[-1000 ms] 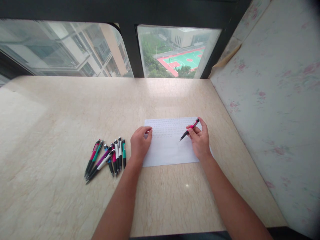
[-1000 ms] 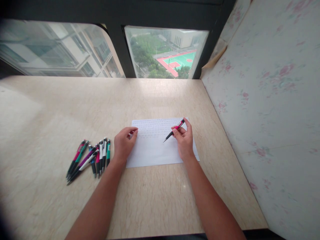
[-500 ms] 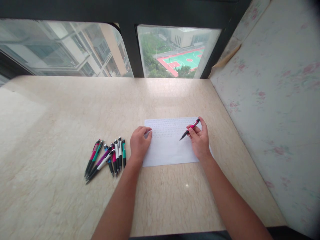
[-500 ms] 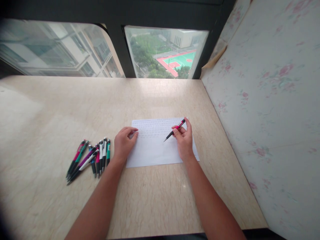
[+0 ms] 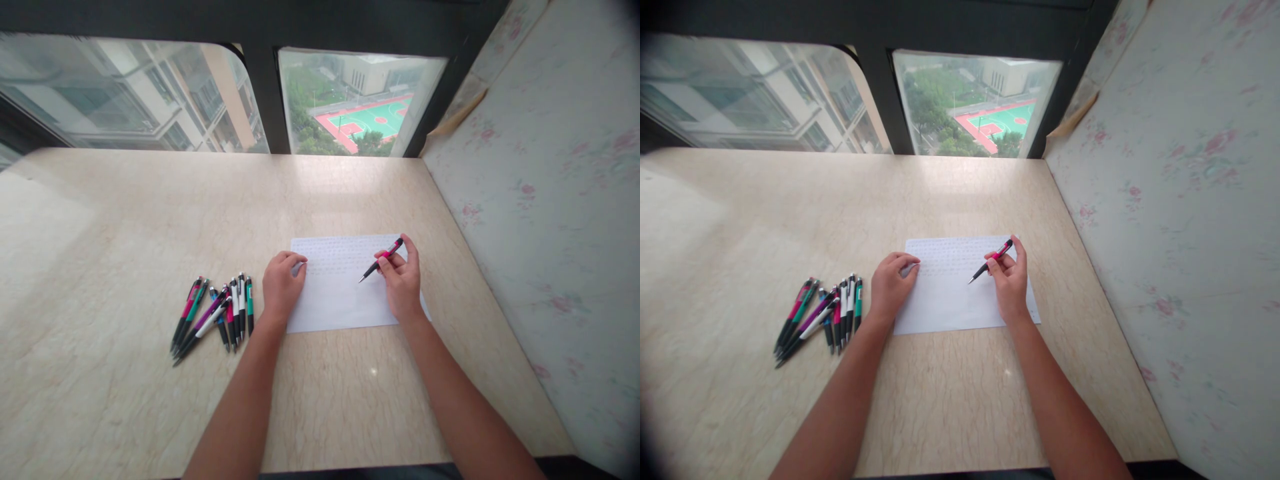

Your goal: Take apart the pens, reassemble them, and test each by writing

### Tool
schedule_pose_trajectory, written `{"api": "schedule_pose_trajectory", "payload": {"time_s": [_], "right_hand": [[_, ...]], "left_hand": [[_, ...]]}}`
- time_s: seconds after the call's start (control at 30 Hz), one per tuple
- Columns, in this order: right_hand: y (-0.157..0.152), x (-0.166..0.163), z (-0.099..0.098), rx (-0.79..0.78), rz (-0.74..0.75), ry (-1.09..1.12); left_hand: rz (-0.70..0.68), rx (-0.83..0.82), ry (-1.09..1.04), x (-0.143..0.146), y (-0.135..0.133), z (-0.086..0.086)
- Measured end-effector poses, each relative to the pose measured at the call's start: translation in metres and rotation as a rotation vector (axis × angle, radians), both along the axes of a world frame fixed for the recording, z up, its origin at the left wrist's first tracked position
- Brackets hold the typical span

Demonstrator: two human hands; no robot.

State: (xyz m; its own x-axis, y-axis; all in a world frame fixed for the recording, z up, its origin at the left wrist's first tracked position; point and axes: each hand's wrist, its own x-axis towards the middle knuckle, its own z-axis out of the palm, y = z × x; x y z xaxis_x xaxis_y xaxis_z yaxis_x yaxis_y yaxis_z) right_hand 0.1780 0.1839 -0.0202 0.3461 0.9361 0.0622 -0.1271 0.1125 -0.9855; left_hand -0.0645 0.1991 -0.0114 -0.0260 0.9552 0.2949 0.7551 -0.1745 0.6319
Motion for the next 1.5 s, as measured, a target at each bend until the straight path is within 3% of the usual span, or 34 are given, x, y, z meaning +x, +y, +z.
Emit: {"api": "schedule_pose_trajectory", "payload": {"time_s": [0.17, 0.33, 0.5, 0.73, 1.07, 1.5], "right_hand": [[0.000, -0.001, 0.005, 0.038, -0.064, -0.041], [-0.001, -0.004, 0.007, -0.025, -0.063, 0.026], [-0.005, -0.004, 0.008, -0.063, 0.014, 0.025], [-0.009, -0.013, 0.017, 0.014, 0.260, -0.223], [0.004, -0.028, 0.013, -0.061, 0.098, -0.763], [0.005, -0.029, 0.009, -0.077, 0.081, -0.806]], "left_hand": [[0.004, -0.001, 0.007, 0.000, 0.000, 0.001], [0.008, 0.002, 0.017, 0.001, -0.001, 0.001], [0.010, -0.014, 0.003, 0.002, -0.002, 0.003], [0.011, -0.026, -0.020, 0.002, 0.000, 0.002], [0.006, -0.050, 0.022, 0.002, -0.001, 0.006], [0.017, -0.040, 0.031, 0.002, -0.001, 0.003]]}}
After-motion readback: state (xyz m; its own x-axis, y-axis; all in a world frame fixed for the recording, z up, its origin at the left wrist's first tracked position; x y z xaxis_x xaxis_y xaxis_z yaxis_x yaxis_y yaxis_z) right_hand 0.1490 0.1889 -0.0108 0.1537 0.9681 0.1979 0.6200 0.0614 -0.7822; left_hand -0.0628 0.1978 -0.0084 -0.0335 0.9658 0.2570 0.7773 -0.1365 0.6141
